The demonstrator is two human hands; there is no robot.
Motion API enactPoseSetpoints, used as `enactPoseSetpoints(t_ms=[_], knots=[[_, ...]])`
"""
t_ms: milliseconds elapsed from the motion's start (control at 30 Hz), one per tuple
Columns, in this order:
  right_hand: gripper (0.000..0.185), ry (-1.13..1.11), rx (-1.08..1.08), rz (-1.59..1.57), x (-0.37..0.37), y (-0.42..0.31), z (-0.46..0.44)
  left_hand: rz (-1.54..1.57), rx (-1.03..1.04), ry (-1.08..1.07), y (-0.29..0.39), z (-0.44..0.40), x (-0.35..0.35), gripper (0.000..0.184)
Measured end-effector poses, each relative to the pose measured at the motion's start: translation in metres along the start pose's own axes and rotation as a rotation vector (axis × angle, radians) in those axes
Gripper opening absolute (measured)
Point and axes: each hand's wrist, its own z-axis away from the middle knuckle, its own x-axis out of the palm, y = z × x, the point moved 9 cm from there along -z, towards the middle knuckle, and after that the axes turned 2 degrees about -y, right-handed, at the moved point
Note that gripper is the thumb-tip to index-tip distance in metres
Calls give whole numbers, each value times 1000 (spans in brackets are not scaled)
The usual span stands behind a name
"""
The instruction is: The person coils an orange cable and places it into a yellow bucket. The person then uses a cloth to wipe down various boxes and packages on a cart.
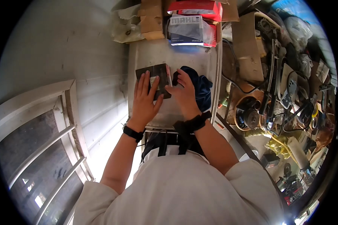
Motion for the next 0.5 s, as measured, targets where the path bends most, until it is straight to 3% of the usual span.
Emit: enactPoseSetpoints(t_ms=[100,200,367,500], knots=[[56,-85,-354,279,4,-42,-10,-5,9,5,1,-7,0,60],[55,-48,-506,430,17,-63,-6,13,21,-9,6,-11,1,60],[47,-60,-533,701,27,-67,-13,17,7,-8,5,-10,1,58],[63,-175,-553,625,35,-58,-16,296,3,36,-4,-9,-4,56]])
